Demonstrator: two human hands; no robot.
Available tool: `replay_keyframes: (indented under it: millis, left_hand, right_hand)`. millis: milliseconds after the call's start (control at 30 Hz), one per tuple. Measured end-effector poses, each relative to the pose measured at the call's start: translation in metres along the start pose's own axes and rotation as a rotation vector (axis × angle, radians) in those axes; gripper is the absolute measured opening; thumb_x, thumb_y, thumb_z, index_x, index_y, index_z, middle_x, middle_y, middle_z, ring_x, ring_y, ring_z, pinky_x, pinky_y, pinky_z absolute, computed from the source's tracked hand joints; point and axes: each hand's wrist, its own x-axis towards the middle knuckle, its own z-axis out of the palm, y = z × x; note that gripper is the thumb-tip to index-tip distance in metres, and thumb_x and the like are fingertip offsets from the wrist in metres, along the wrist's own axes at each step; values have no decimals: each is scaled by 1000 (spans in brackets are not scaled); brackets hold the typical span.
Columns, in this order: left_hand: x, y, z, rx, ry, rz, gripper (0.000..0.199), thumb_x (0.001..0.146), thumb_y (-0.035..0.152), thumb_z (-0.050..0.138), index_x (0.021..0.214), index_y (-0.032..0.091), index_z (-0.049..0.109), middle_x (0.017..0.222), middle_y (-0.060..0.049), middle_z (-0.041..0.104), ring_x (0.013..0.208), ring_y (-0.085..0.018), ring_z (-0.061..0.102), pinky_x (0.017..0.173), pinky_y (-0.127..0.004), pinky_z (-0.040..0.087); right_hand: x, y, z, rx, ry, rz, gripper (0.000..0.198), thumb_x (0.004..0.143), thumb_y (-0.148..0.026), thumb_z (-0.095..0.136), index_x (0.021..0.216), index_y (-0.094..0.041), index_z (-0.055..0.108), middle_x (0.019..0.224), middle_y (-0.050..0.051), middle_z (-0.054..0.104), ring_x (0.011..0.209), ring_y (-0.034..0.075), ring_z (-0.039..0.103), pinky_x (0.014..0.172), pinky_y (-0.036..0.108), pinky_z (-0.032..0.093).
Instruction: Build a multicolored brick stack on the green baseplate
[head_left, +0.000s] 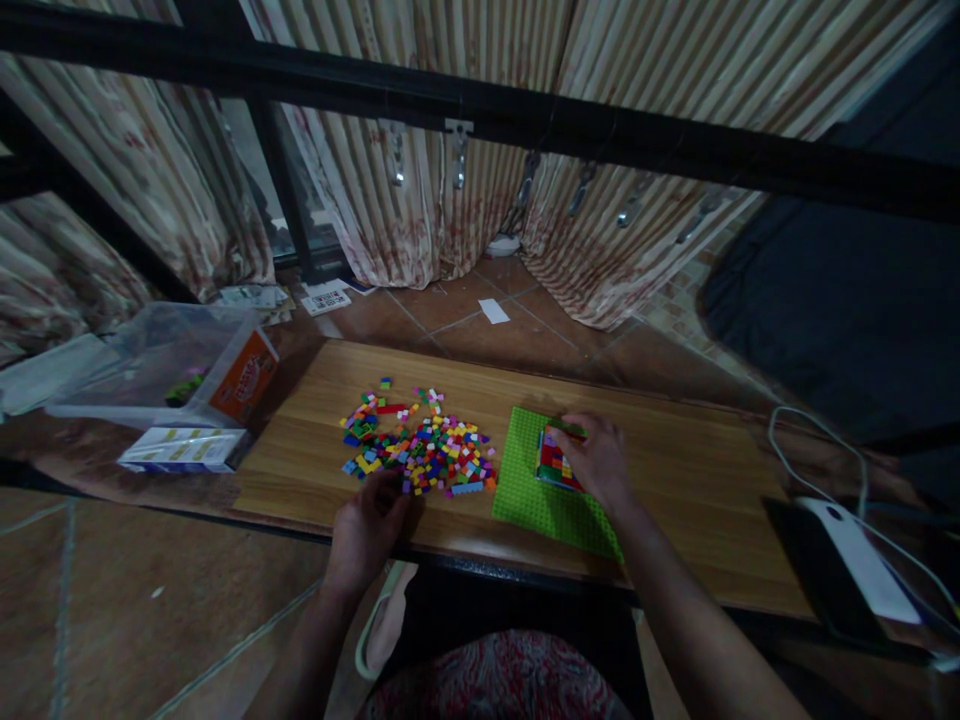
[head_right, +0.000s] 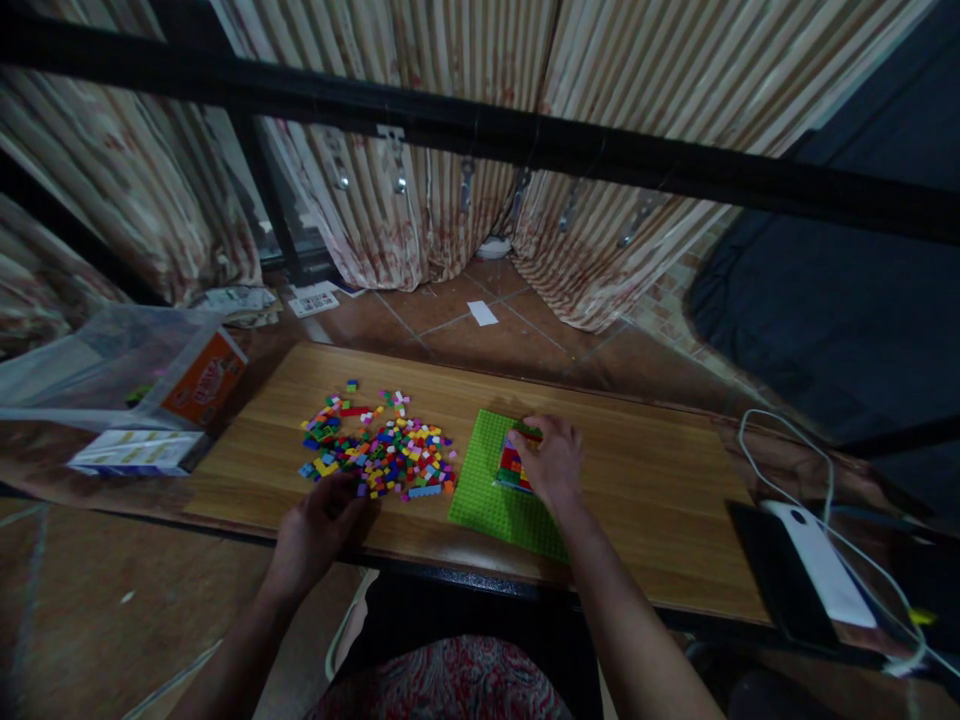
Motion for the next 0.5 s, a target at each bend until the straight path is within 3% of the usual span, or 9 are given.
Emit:
replay_keyframes:
  millis: [200, 500]
  left_hand:
    - [0, -4, 2, -12, 2, -3, 42, 80, 49, 55, 110, 20, 59, 72, 1, 67, 63, -14, 64, 56, -23, 47]
    - [2, -3, 2, 43, 14, -20, 37, 79, 48, 57, 104, 21, 62, 73, 0, 68, 64, -15, 64, 58, -23, 47]
  right_hand:
    - [-4, -2, 6, 131, -136, 130, 38, 79, -53, 57, 95, -22, 69, 96, 7, 71, 90, 23, 64, 85, 39, 47]
    - [-3, -2, 10, 271, -160, 190, 30, 75, -47, 62, 91, -22, 70, 85, 4, 73, 77, 20, 66, 75, 33, 50]
